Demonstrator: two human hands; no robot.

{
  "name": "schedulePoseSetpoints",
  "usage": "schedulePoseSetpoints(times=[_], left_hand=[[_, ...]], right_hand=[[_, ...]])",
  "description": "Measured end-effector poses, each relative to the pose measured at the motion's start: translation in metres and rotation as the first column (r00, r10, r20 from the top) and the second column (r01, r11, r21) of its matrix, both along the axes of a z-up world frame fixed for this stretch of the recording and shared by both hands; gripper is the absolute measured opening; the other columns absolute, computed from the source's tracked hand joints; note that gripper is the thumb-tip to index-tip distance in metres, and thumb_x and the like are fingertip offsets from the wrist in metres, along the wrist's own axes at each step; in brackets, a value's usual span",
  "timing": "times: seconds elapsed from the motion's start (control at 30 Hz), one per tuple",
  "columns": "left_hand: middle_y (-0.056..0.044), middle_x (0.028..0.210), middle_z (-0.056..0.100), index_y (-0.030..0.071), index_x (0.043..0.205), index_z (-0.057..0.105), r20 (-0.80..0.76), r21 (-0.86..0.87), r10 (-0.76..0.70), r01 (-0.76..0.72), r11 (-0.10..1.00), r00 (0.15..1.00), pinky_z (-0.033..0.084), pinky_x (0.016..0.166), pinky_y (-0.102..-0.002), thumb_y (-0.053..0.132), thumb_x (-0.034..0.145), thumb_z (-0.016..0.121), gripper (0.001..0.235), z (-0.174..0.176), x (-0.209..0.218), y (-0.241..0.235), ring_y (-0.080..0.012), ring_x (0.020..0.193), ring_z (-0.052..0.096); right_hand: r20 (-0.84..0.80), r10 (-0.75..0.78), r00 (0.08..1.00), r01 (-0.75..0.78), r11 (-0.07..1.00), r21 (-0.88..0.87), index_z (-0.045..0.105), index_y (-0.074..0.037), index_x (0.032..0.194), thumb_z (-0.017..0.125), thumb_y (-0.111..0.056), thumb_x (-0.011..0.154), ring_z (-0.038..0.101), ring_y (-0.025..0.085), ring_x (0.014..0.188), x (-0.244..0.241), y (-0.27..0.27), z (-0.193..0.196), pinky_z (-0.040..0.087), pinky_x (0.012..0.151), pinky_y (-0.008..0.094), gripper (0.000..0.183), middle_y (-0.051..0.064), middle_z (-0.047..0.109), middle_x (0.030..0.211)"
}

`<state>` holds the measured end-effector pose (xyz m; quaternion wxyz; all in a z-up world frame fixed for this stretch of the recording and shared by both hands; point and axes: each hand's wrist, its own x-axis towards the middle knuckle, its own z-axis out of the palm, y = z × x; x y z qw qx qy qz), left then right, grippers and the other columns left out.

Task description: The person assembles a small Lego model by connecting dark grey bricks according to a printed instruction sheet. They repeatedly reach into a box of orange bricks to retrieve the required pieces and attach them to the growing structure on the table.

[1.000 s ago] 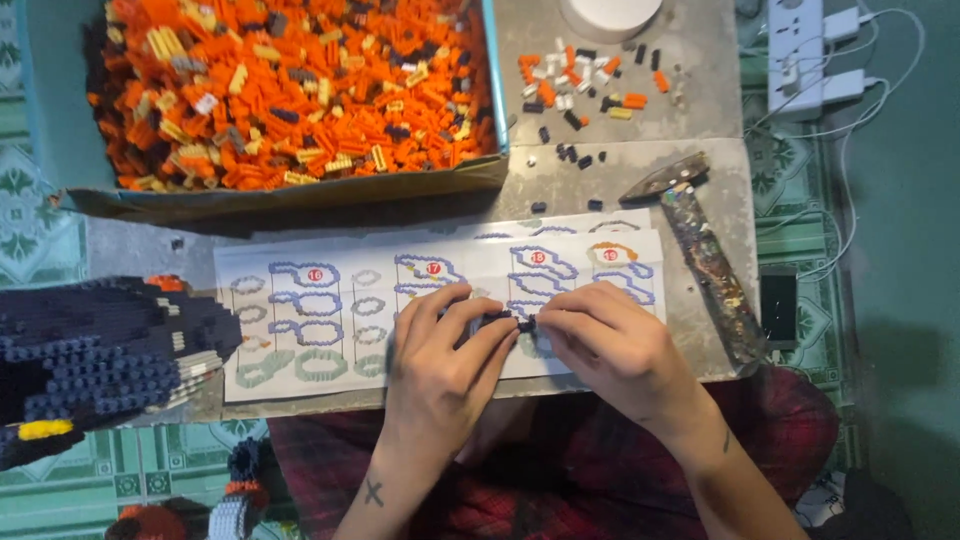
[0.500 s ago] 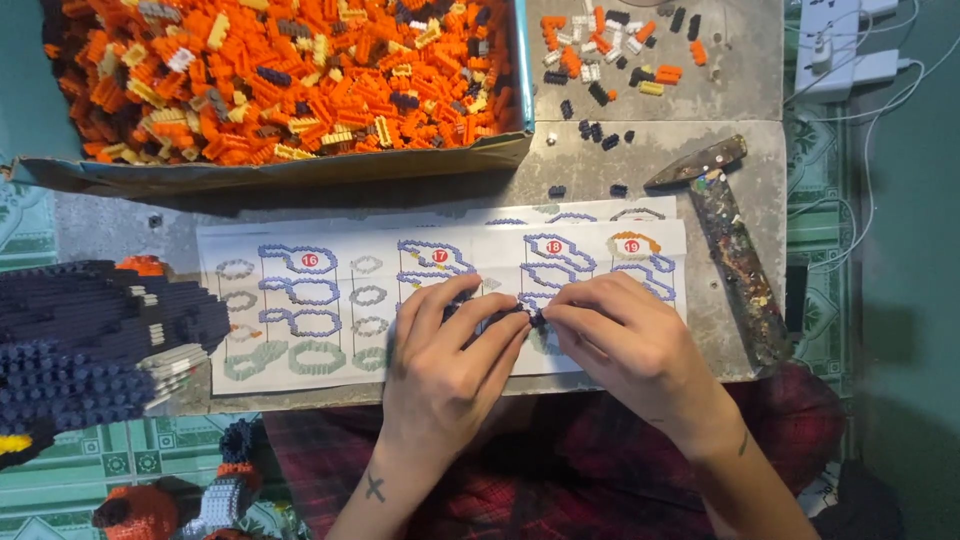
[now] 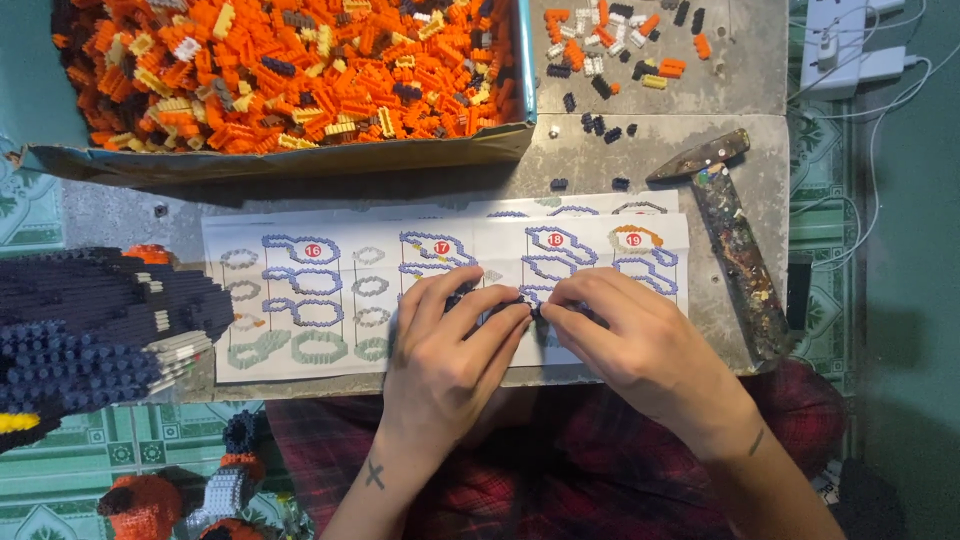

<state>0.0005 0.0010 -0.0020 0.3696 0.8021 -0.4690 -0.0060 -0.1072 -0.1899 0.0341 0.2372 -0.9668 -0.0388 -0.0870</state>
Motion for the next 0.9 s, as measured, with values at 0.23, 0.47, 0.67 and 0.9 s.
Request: schedulePoseSetpoints(times=[0.23,0.47,0.67,0.9], left_hand=[[-0.002,0.126,0.080,0.007,0.112,0.086,-0.011,-0.002,-0.016,0.016,1.000,1.000,0.043,0.120,-0.050,0.011,0.096,0.085,0.017,0.000,0.000,0.001,-0.0299,0.132,0.066],[-0.002,0.124,0.081,0.006,0.110,0.086,0.010,-0.028,-0.013,0.014,1.000,1.000,0.044,0.119,-0.050,0.010,0.096,0.085,0.015,0.000,0.000,0.000,-0.0298,0.129,0.067],[-0.001,0.123,0.082,0.007,0.112,0.085,0.021,-0.043,-0.003,0.004,0.999,1.000,0.046,0.118,-0.049,0.009,0.094,0.086,0.018,0.000,-0.002,0.000,-0.0300,0.128,0.068],[0.001,0.123,0.082,0.008,0.113,0.086,0.027,-0.031,-0.001,0.002,1.000,1.000,0.044,0.121,-0.050,0.010,0.094,0.086,0.019,-0.003,-0.004,0.001,-0.0296,0.130,0.067]], right_hand=[[0.004,0.103,0.995,-0.103,0.993,-0.050,0.077,0.001,0.110,0.078,-0.001,0.086,0.071,0.026,0.103,0.003,-0.007,0.001,0.059,0.084,0.038,0.024,0.013,0.072,0.118],[0.074,0.047,0.996,-0.048,0.999,0.010,0.078,0.001,0.108,0.082,-0.001,0.088,0.072,0.027,0.103,-0.002,-0.003,-0.011,0.057,0.089,0.039,0.021,0.010,0.073,0.115],[0.104,-0.055,0.993,0.050,0.997,0.054,0.083,-0.004,0.112,0.085,0.001,0.084,0.073,0.031,0.112,-0.017,-0.016,-0.006,0.058,0.098,0.041,0.029,0.012,0.076,0.125],[0.009,-0.670,0.742,0.651,0.718,-0.246,0.073,0.005,0.159,0.085,-0.019,0.105,0.056,0.043,0.115,-0.076,-0.049,-0.015,0.052,0.094,0.053,0.061,0.032,0.059,0.141]])
